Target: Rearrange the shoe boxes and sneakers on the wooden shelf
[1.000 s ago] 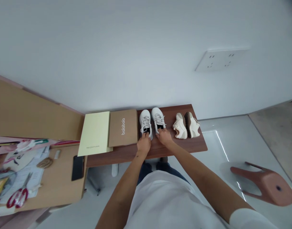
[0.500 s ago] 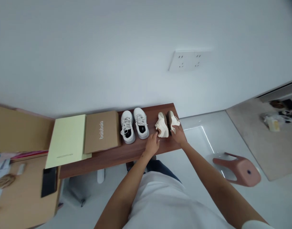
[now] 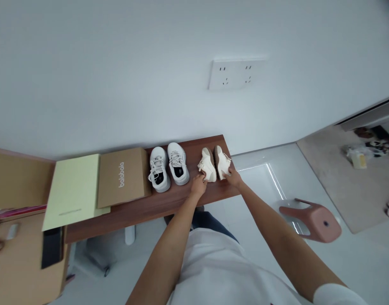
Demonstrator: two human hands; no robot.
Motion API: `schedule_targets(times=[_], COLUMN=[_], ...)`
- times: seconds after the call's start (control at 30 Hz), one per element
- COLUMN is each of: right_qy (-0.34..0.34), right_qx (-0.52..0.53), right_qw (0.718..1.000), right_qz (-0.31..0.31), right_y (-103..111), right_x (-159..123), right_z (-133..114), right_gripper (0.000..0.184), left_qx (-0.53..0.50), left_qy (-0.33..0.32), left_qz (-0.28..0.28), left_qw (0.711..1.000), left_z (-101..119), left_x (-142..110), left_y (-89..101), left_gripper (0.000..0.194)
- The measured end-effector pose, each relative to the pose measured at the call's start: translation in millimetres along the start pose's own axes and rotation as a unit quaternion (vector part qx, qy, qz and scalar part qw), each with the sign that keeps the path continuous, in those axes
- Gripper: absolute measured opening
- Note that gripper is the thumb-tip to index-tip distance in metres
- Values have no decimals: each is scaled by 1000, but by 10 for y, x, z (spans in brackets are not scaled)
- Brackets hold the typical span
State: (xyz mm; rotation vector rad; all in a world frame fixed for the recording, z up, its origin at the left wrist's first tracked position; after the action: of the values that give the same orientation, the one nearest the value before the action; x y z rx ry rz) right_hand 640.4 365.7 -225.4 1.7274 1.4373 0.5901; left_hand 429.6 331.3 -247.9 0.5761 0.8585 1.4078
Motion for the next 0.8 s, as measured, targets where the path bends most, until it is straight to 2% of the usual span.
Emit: schedule_targets(times=[0.1, 0.23, 0.43, 0.5, 0.67, 0.8], right_qy=[-1, 33, 85, 114, 139, 136], right_qx=[1, 6, -43, -92, -182, -228], right_qw=[1000, 999, 995, 989, 973, 964], right_qz=[-7, 11, 27, 19, -12, -33], right_y=[29, 80, 106, 91, -11, -117], right_x=[8, 45, 176, 216, 273, 281], right_z=[-64, -233, -524, -637, -912, -1062], right_gripper=[27, 27, 31, 32, 35, 35], left_qx=[-20, -29, 48, 75, 107, 124], left_qy=[-1, -10, -19, -34, -40, -28], left_qz=[7, 16, 27, 34, 72, 54], left_qw=[1000, 999, 998, 996, 991, 990], left_z=[31, 81, 174, 210, 261, 260], left_x=[51, 141, 379, 452, 529, 512], left_y=[80, 252, 489, 522, 537, 535], left_gripper=[30, 32, 36, 39, 65, 71])
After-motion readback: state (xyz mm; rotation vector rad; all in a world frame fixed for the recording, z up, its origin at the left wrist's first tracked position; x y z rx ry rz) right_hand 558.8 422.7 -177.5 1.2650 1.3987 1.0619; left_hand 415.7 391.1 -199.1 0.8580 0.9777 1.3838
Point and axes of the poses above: each hand's wrist, its own x-axis towards the middle knuckle, its own y-axis out of the back of the hand, z = x × y, the point moved 3 cm from there along x, towards the middle knuckle, and after that the axes turned 15 degrees about z, right-handed, at the moved point
